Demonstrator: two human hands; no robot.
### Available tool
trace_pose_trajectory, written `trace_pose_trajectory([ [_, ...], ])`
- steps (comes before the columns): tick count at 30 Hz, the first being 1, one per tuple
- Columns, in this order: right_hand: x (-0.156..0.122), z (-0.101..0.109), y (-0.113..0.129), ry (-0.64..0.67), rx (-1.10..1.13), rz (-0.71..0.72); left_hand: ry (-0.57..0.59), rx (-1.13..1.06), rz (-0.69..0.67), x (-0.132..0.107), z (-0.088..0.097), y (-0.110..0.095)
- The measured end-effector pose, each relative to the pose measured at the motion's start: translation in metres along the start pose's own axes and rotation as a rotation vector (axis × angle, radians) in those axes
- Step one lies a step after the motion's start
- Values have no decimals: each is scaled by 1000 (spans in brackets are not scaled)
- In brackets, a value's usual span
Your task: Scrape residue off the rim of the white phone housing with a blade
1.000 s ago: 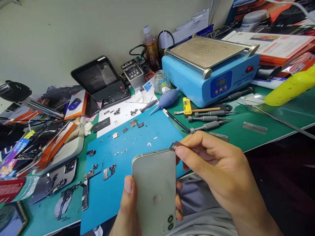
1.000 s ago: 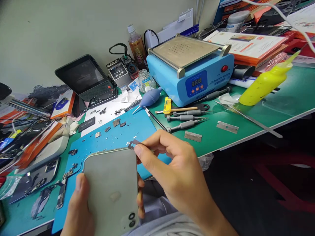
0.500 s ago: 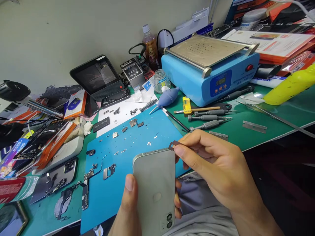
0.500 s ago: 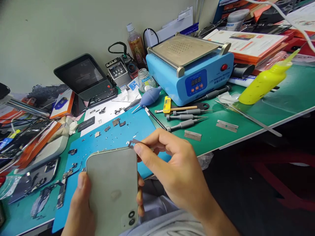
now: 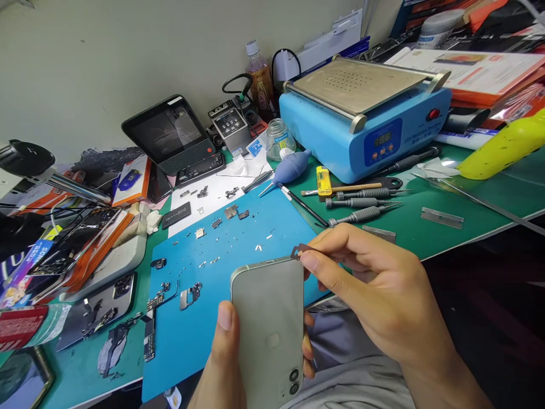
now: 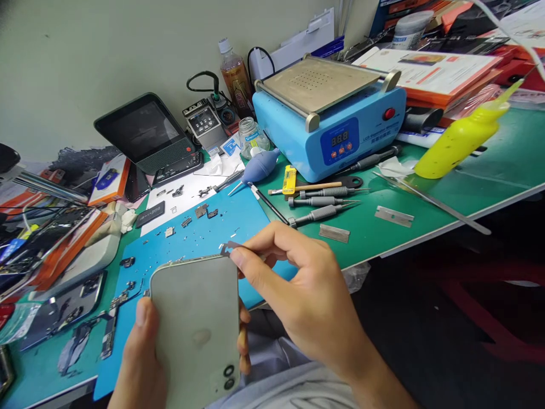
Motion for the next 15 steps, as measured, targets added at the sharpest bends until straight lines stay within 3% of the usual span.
trace_pose_trajectory([
  [15,2,-1,-3,24,6,-15,-15,-77,-27,2,-2,-4],
])
Point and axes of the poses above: each hand's wrist, its own x-axis towards the middle knuckle, its own z-axis out of the back of the hand, y = z × x, the point moved 8 cm from there along x, towards the middle knuckle, and after that the axes turned 2 degrees about y, right-handed, at the moved point
